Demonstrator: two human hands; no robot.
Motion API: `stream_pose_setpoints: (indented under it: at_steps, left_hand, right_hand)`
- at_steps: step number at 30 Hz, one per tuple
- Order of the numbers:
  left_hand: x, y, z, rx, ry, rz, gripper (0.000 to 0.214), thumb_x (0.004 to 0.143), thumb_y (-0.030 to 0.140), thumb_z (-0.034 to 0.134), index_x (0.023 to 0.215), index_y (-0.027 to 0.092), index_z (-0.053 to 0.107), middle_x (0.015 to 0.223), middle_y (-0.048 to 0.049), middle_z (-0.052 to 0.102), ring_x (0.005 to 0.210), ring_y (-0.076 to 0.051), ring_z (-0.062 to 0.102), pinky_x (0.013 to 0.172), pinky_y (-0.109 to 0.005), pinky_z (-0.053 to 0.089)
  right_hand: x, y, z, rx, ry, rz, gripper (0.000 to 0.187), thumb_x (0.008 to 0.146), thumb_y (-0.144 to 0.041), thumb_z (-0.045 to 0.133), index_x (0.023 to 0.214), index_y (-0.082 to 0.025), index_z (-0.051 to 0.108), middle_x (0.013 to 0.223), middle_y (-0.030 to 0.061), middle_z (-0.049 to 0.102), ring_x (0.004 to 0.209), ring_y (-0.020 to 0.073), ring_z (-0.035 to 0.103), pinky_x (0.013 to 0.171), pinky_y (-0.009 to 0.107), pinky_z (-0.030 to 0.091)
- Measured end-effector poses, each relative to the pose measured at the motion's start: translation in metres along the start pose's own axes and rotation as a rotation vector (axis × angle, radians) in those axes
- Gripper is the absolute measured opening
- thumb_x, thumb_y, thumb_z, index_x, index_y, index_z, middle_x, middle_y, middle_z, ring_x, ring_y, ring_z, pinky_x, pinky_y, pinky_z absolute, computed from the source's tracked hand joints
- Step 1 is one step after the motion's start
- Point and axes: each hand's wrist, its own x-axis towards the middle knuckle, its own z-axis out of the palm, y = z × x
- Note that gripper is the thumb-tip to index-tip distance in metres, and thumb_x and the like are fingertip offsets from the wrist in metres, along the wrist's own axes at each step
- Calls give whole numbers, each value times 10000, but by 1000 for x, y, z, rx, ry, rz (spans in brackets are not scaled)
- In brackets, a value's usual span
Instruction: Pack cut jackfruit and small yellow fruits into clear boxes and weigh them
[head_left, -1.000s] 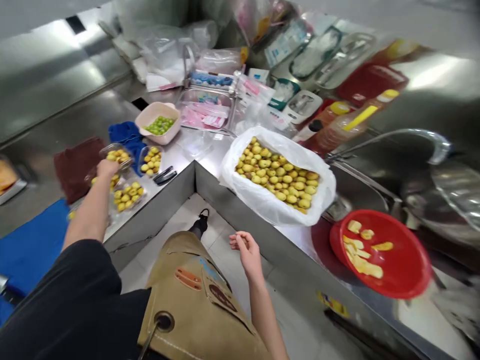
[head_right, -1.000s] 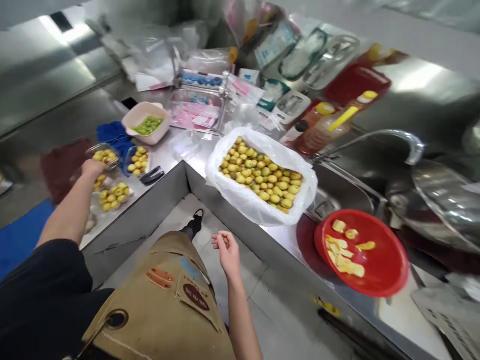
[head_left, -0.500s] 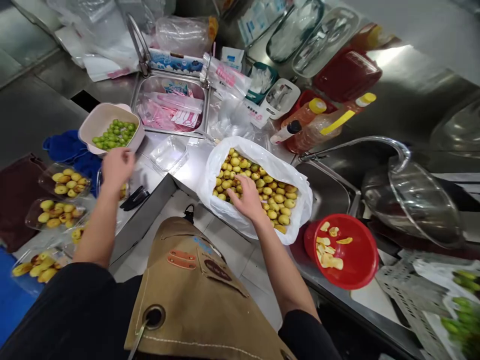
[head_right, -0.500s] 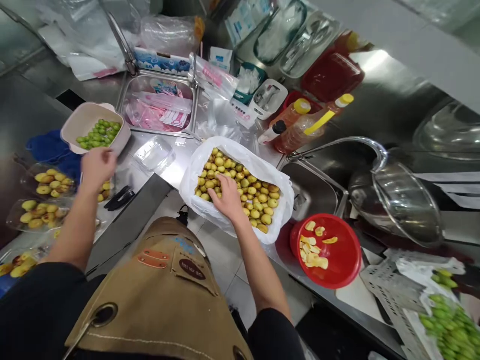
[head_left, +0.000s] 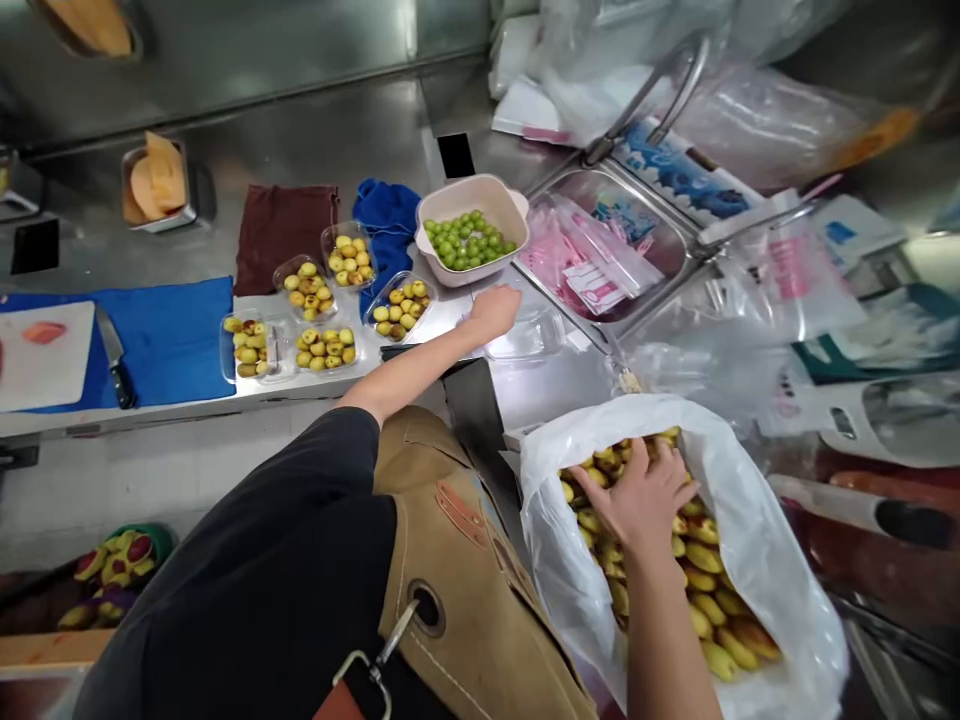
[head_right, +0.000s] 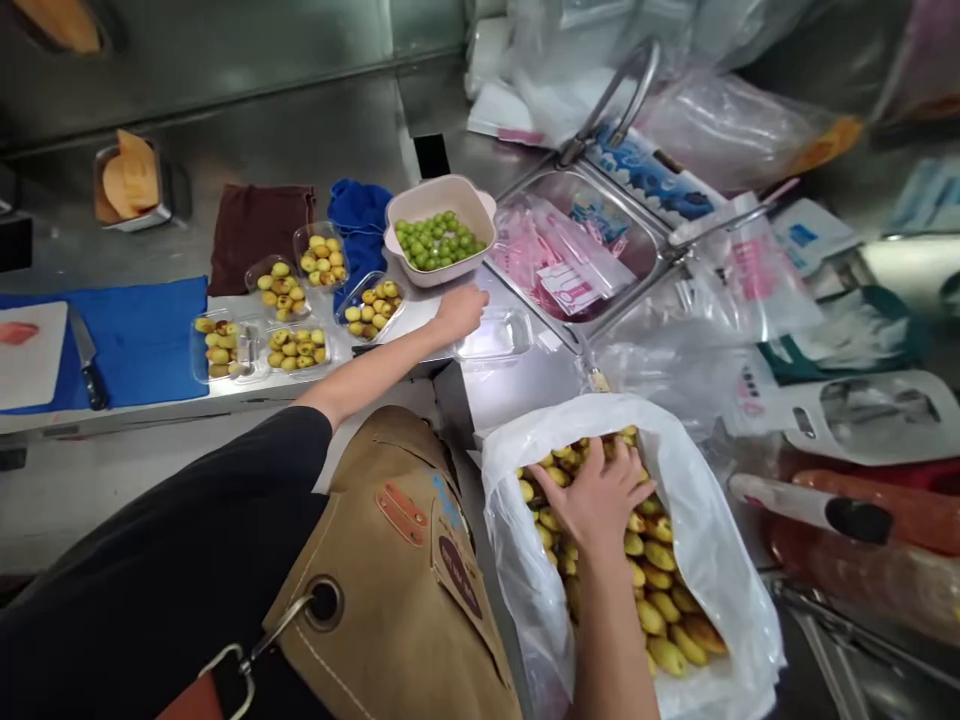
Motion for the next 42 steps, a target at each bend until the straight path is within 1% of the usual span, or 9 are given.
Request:
stream_pose_setpoints:
  at_steps: [8,12,15,20,24,29,35,38,42]
  left_hand:
    - [-4,12,-23,78,36,-20,481,968,-114,478,1352,1,743,1335,-271,757,1350,-349,691,1083,-437,549]
    - [-5,9,-27,-42,74,-77,468,959,-139,488,1349,-17,716,1300,-272,773,1326,-364,709,1136,-486,528]
    - [-7,7,-31,-88,101,-118,446,987,-109,495,1363,29,690,1293,-232,778,1272,-331,725,1135,-481,518]
    - [-12,9,-47,-244,225,-120,148,1019,26,643,1081,153,687,1158,-129,785,1147,-242,704,1145,-402,492]
    - [-21,20,-58,-451,281,-62,210,982,85,722,860,213,608,964,-58,751,974,-201,673,1042,-342,516]
    - [-39,44,-47,-832,42,-36,172,994,187,662,840,216,591,802,-16,715,652,-131,582,661,-265,507]
    - [-65,74,-30,-1353,-317,-119,442,804,402,895,892,218,503,1111,-57,780,1008,-215,778,930,-397,661]
    - [-75,82,-24,-1378,-465,-119,538,766,431,934,917,231,459,1231,-81,788,1064,-257,805,961,-451,665]
    - [-86,88,-16,-1350,-485,-95,542,811,470,908,960,247,436,1296,-95,787,1068,-256,810,926,-418,657]
  right_hand:
    - [20,3,-3,-61,11,-182,947,883,-839,584,1422,-61,556,1452,380,520,1323,546,493,1073,742,418]
    - [17,-6,7,-37,49,-222,734,928,-677,575,1338,-67,580,1416,392,536,1338,558,508,1080,787,401]
    - [22,-4,9,24,48,-225,722,888,-740,605,1273,-130,633,1372,354,561,1272,561,543,1018,791,450]
    - [35,-4,2,239,88,-318,645,846,-731,711,1330,-310,643,1334,278,576,1245,549,568,975,760,496]
    - [38,-18,-2,370,198,-456,732,818,-568,782,1453,-304,532,1328,247,575,1218,528,582,958,772,522]
    - [41,-32,2,393,171,-344,679,775,-417,788,1382,-232,547,1357,225,548,1280,485,544,1063,729,522]
    - [46,-33,1,491,105,-181,565,759,-267,723,1303,-211,579,1316,165,547,1282,402,541,1157,655,488]
    - [50,-29,-3,558,119,-134,392,823,-255,665,1205,-214,586,1222,155,601,1183,366,577,1090,596,527]
    - [55,-21,-8,612,127,-6,179,890,-276,619,1059,-237,576,1116,148,635,1085,352,586,1018,566,553]
